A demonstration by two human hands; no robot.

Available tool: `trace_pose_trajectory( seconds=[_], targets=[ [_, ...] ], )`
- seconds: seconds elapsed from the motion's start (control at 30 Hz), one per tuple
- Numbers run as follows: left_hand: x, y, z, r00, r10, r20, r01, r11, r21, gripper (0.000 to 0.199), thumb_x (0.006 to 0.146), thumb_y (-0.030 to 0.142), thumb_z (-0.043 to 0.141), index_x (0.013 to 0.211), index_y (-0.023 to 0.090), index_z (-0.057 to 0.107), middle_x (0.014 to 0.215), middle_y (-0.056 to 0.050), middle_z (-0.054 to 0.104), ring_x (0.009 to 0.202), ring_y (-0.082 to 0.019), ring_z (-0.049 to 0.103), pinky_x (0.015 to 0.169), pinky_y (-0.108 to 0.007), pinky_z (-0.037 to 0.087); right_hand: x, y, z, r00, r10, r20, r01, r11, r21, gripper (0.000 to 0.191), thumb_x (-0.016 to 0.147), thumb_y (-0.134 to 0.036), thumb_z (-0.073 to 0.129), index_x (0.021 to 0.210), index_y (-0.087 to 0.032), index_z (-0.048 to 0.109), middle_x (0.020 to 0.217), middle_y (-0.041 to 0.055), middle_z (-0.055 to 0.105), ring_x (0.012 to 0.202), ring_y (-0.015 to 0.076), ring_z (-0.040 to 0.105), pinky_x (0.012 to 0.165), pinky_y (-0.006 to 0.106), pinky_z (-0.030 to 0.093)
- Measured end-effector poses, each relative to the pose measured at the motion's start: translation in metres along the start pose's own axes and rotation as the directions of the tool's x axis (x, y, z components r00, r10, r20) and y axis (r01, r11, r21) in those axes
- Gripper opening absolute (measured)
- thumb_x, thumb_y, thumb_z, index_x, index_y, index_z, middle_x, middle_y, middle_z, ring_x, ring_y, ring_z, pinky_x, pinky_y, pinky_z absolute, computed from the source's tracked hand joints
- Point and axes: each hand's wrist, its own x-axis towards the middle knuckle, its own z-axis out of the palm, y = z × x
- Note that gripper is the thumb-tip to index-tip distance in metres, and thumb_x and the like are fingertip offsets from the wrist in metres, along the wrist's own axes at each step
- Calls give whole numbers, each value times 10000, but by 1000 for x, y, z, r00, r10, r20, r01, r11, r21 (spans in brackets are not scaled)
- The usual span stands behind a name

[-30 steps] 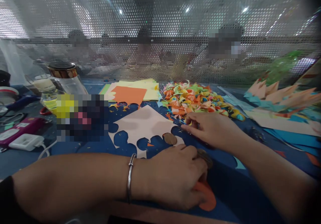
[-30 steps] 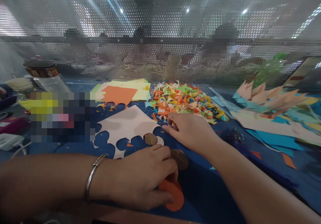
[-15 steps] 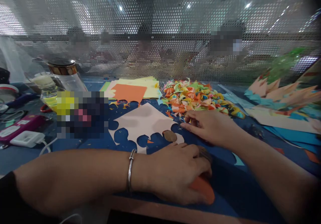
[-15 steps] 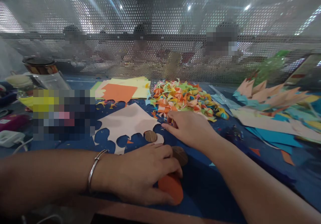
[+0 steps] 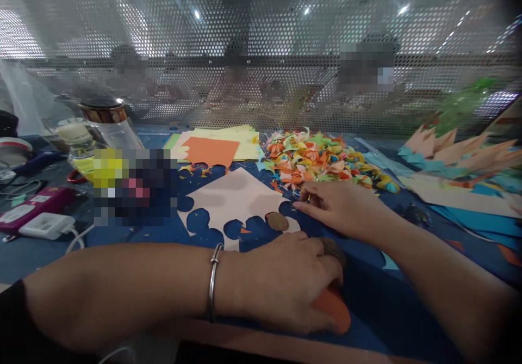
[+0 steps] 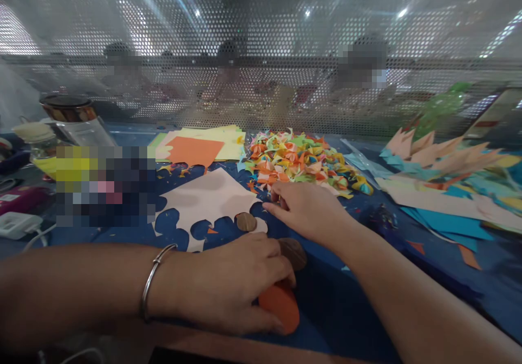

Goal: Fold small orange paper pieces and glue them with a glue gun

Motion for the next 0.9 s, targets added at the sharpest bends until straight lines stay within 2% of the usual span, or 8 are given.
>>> trace_pose_trajectory(
  seconds=[0.13,0.23,0.43,0.63,0.8,0.9],
  targets=[
    [-2,4,-2,998,-55,3,55,997,58,483,931,506,729,1145,73,723,1097,-178,735,1043,-311,699,954,-436,535,0,-1,-1,999,29,27,-29,1000,-6,286,984,-497,601,909,-236,692,786,37,757,718,218,689,605,305,381],
    [-1,6,-4,998,-54,36,52,997,57,461,947,503,699,1112,74,728,1089,-172,732,1025,-301,690,945,-419,531,0,-3,-2,999,35,34,-35,999,1,295,985,-504,587,915,-240,697,790,37,757,719,218,687,603,307,380],
    [2,3,-2,999,-43,24,42,998,35,366,955,482,699,1004,119,714,998,-133,729,953,-272,683,900,-391,525,0,-3,-1,999,32,19,-32,999,1,298,981,-509,587,901,-246,701,783,36,754,716,217,682,603,311,373],
    [2,4,-1,996,-90,-5,91,993,77,504,946,572,709,1130,102,691,1044,-151,737,1007,-315,697,933,-441,525,0,-3,0,998,48,26,-48,999,-2,293,976,-501,580,911,-245,706,781,34,747,715,219,673,597,314,370],
    [5,5,-2,989,-131,62,133,991,-28,425,935,482,750,1107,99,686,1087,-148,749,998,-284,717,847,-373,556,0,-2,1,1000,25,7,-25,1000,1,302,977,-502,578,902,-238,704,782,37,757,703,209,673,592,307,364],
    [6,6,-5,988,-127,87,128,992,-6,396,946,439,740,1134,95,687,1120,-152,756,1087,-301,716,929,-391,558,0,-2,1,999,35,15,-35,999,-1,301,982,-509,582,923,-240,702,800,38,765,724,219,683,600,309,365]
  ],
)
